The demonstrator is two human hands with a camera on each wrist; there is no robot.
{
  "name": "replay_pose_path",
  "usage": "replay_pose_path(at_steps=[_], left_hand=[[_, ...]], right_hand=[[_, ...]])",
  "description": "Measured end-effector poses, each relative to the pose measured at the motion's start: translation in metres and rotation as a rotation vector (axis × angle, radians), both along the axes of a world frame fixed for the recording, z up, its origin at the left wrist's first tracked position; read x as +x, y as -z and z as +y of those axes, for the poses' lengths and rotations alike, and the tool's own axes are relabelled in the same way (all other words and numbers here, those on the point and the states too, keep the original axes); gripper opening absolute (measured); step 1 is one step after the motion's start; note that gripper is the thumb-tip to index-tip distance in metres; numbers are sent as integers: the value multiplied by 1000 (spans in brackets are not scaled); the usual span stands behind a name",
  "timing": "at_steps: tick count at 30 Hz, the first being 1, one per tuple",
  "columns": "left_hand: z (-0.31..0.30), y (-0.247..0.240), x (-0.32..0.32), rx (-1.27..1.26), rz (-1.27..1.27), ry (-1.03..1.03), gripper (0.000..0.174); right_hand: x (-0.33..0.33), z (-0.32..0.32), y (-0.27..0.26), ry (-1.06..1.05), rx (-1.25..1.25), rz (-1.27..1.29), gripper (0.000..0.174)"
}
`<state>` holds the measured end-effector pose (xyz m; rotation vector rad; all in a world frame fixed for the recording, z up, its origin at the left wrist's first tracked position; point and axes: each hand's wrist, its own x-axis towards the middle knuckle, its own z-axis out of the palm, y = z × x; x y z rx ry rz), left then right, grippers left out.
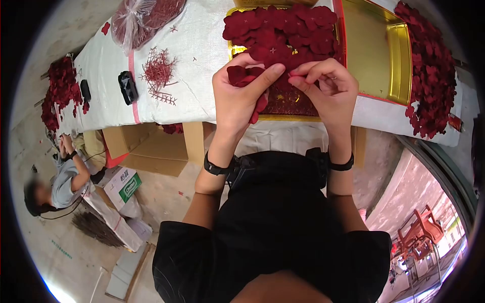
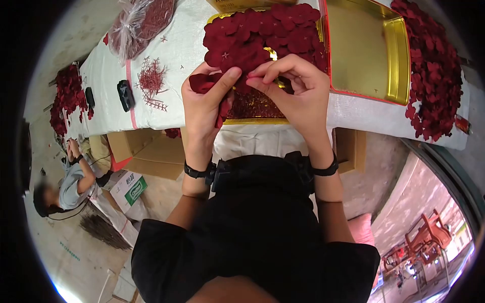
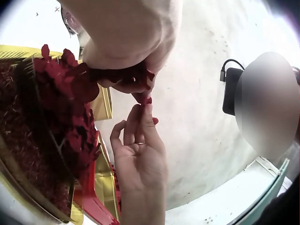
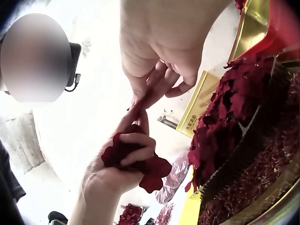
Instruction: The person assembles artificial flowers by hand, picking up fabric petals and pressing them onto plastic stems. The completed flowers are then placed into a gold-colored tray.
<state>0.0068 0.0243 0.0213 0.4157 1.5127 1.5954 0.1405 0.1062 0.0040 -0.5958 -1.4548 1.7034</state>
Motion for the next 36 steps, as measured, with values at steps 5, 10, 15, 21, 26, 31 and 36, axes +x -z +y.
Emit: replay_pose_path(at_steps=[5, 10, 15, 21, 26, 31, 36], left_hand=[[-4, 3, 0, -25, 12, 24, 20], [-4, -4, -1, -89, 64, 49, 16], [-5, -2, 0, -64, 113, 41, 15], [-7, -5, 0, -69, 142, 68, 16], [-11, 2, 2, 0, 252, 72, 16], [-26, 4, 4, -66, 209, 108, 15], [-41, 15, 4, -196, 134, 94, 16]], right_hand=[[0, 0, 2, 20, 15, -8, 21], [0, 0, 4, 38, 41, -44, 23], [-3, -3, 5, 131, 75, -62, 34], [0, -5, 0, 82, -29, -134, 45], [1, -7, 6, 84, -6, -78, 43], [2, -18, 10, 74, -26, -80, 39], [-1, -37, 23, 137, 125, -238, 37]])
